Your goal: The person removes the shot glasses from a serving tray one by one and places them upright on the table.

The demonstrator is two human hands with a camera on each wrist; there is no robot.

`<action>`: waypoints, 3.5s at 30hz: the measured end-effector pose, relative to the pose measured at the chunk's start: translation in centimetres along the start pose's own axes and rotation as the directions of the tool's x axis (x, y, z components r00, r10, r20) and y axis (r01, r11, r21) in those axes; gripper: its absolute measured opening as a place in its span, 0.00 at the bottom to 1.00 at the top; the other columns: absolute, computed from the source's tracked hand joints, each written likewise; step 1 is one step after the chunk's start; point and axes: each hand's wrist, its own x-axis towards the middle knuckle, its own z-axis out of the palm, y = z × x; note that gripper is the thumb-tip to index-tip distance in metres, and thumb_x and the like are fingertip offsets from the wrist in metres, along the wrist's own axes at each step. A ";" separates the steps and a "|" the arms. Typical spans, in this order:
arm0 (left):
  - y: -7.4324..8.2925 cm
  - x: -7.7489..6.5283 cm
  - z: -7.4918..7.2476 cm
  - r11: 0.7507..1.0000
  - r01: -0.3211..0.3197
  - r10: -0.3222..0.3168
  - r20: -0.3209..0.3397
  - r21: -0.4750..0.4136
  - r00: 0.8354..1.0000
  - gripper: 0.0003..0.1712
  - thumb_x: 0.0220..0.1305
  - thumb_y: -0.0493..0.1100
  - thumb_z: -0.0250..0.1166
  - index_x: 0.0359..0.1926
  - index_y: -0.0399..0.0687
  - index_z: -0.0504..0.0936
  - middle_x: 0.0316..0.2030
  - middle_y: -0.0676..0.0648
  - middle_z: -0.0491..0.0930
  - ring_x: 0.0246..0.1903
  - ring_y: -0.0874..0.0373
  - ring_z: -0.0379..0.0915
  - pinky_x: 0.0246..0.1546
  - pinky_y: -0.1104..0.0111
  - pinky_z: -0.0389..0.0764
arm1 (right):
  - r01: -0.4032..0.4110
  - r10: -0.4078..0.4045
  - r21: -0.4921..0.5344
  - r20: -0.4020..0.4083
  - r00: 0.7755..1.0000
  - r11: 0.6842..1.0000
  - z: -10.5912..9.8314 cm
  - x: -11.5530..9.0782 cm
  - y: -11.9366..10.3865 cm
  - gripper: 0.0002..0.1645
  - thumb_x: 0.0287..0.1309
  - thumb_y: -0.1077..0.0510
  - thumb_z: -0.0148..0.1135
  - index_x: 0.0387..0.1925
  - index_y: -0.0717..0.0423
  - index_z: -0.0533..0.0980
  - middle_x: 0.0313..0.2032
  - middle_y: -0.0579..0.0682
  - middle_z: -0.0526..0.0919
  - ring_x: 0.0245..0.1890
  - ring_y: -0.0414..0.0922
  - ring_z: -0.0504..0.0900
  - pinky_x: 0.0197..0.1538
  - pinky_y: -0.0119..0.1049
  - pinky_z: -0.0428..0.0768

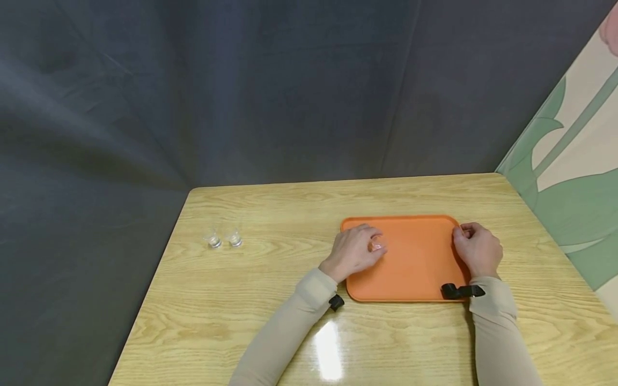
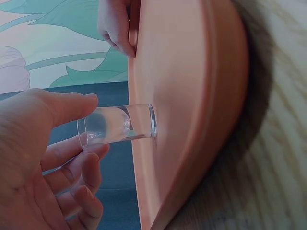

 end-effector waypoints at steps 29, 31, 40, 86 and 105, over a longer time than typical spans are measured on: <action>-6.9 -5.3 -4.9 0.986 0.108 -0.119 -0.086 -0.126 0.989 0.24 0.73 0.57 0.69 0.63 0.54 0.86 0.60 0.50 0.87 0.21 0.62 0.67 0.35 0.61 0.80 | 0.016 -0.016 -0.006 -0.009 1.000 1.000 0.0 0.2 0.0 0.29 0.76 0.44 0.51 0.54 0.65 0.82 0.40 0.64 0.86 0.40 0.63 0.82 0.37 0.45 0.67; -7.8 -5.9 -5.4 0.983 0.132 -0.144 -0.093 -0.127 0.985 0.25 0.72 0.56 0.70 0.65 0.53 0.85 0.59 0.49 0.87 0.22 0.63 0.69 0.36 0.59 0.80 | 0.012 -0.012 -0.007 -0.011 1.000 1.000 0.1 0.2 0.0 0.29 0.76 0.44 0.51 0.54 0.64 0.82 0.40 0.64 0.86 0.41 0.63 0.82 0.37 0.45 0.68; -12.5 -8.9 -7.2 0.965 0.237 -0.252 -0.144 -0.115 0.957 0.26 0.70 0.54 0.72 0.64 0.50 0.86 0.59 0.48 0.86 0.23 0.61 0.70 0.30 0.63 0.75 | 0.006 -0.006 -0.012 -0.014 1.000 1.000 0.4 0.3 0.3 0.29 0.76 0.44 0.50 0.55 0.65 0.81 0.41 0.64 0.85 0.41 0.62 0.81 0.37 0.44 0.67; -21.9 -16.3 -12.5 0.904 0.423 -0.418 -0.307 -0.053 0.855 0.27 0.72 0.50 0.71 0.65 0.42 0.84 0.54 0.38 0.86 0.26 0.55 0.81 0.22 0.64 0.73 | 0.003 -0.003 -0.009 -0.021 1.000 1.000 0.0 0.1 -0.1 0.28 0.76 0.45 0.51 0.56 0.66 0.81 0.40 0.65 0.86 0.41 0.63 0.82 0.37 0.45 0.66; -22.2 -16.8 -12.5 0.902 0.429 -0.417 -0.320 -0.034 0.851 0.28 0.71 0.53 0.71 0.64 0.43 0.84 0.55 0.39 0.87 0.29 0.53 0.83 0.25 0.64 0.74 | -0.002 0.002 0.002 -0.015 1.000 1.000 0.4 0.2 -0.5 0.29 0.76 0.44 0.51 0.56 0.66 0.81 0.41 0.64 0.86 0.41 0.62 0.81 0.38 0.45 0.66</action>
